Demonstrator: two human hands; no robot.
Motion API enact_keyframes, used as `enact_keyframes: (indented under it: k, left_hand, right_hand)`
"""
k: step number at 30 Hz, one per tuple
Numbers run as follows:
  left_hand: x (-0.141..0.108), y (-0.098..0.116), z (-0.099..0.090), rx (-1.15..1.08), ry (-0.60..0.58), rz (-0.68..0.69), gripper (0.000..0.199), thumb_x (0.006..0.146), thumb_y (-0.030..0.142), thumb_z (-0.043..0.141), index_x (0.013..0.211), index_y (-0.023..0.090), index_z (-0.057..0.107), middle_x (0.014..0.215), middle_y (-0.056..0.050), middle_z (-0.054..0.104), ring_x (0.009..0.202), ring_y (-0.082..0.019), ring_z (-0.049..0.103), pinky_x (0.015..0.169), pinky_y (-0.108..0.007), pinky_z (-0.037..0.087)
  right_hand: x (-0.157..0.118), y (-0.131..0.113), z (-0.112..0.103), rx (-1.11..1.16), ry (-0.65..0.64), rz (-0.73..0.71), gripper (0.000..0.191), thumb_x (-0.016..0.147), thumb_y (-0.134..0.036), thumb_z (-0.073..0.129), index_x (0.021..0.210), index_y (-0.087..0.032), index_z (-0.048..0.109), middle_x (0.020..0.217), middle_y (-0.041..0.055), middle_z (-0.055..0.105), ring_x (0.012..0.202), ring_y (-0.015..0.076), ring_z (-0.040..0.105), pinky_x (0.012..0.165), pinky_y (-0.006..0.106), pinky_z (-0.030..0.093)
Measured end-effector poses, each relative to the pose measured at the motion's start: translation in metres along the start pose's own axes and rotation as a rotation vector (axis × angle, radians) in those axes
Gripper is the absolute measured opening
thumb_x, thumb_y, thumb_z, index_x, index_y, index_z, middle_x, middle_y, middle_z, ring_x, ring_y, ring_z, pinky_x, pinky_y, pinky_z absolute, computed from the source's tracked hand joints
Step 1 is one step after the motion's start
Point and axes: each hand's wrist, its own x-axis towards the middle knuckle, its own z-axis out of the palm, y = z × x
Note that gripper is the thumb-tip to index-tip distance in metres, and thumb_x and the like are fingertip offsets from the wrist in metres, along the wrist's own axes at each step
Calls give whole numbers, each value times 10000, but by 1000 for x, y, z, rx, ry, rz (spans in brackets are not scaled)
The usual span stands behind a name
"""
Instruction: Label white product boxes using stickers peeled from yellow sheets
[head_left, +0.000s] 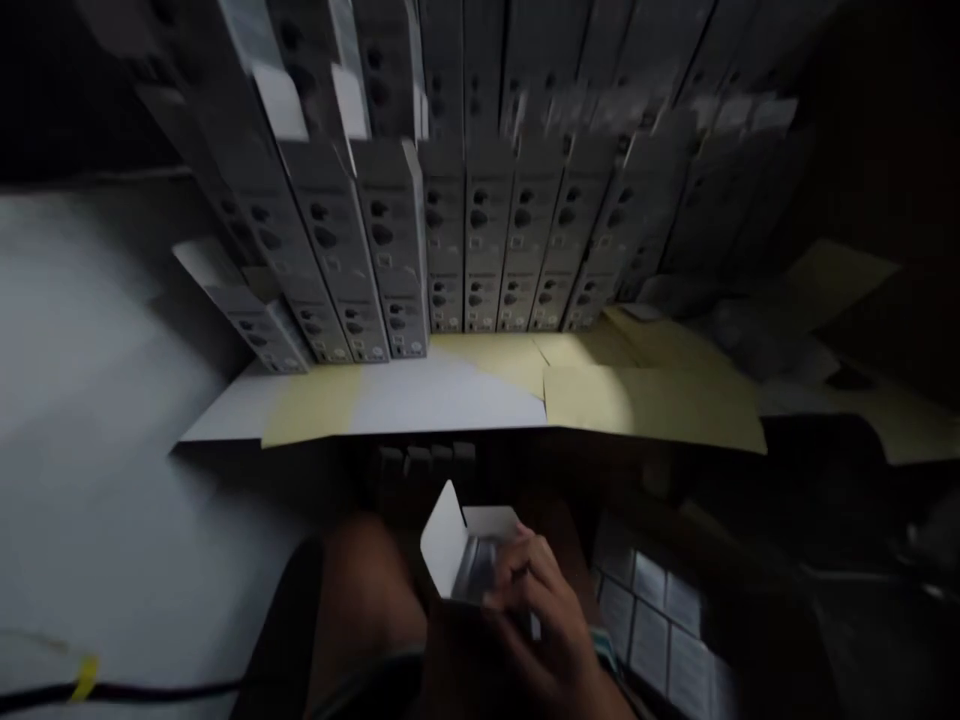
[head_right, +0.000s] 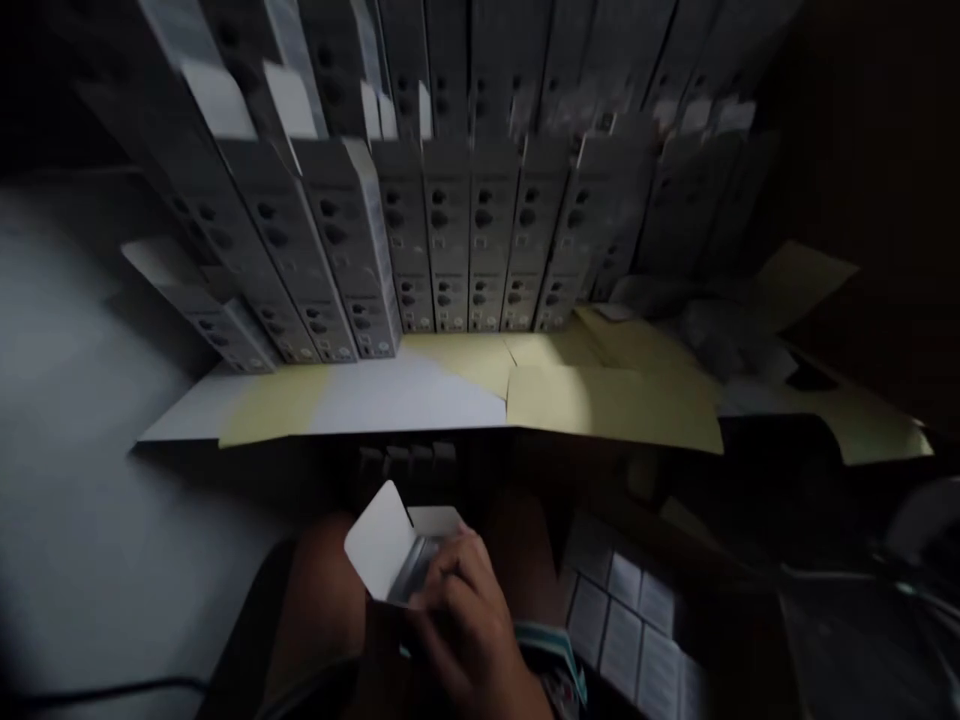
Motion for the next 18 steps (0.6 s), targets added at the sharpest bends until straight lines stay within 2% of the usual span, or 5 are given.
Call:
enact_keyframes:
  k: [5, 7, 10, 14, 18]
  left_hand:
    - [-32, -24, 4, -110, 108, 24, 1307, 503, 706, 781, 1505, 228, 92, 1371, -172, 506, 1288, -357, 505, 1103, -503, 468]
    - [-34, -25, 0, -180, 99, 63, 1346, 436, 651, 836, 1454, 177, 95, 1338, -203, 522, 1274, -365, 517, 1104, -490, 459]
    - [-31, -25, -4, -362, -61, 82, 1260, 467, 647, 826, 1420, 164, 159, 1331, -200, 535, 1241, -356, 553, 1058, -446, 498]
    - [-35, -36, -5, -468, -158, 34, 1172, 595, 726, 711, 1477, 190, 155, 1386, -175, 518, 1261, -339, 557, 1042, -416, 525]
    - [-41, -65, -11, -369, -111, -105, 1196, 604, 800, 629, 1480, 125, 173, 1433, -207, 469, 1324, -359, 501, 1092, -409, 492]
  right_hand:
    - [-23, 1, -18, -72, -9, 169, 264, 885, -135, 614, 1109, -274, 612, 1063, 75, 504, 1067, 232, 505, 946, 448, 449]
    - [-37, 12, -23, -135, 61, 242, 314, 886, -179, 622, 1183, -277, 592, 1189, 98, 483, 1174, 263, 476, 1007, 485, 418]
    - [-58, 31, -22, -67, 72, 450, 518, 928, -301, 594, 1415, -261, 421, 1379, 131, 447, 1300, 287, 446, 1064, 497, 405]
    - [-70, 42, -8, 87, -274, 580, 689, 967, -425, 543, 1545, -233, 222, 1468, 140, 442, 1294, 262, 496, 1057, 438, 446]
    - [-58, 35, 8, -264, -488, 594, 879, 927, -543, 554, 1576, -103, 156, 1386, 223, 495, 1193, 329, 540, 981, 495, 479]
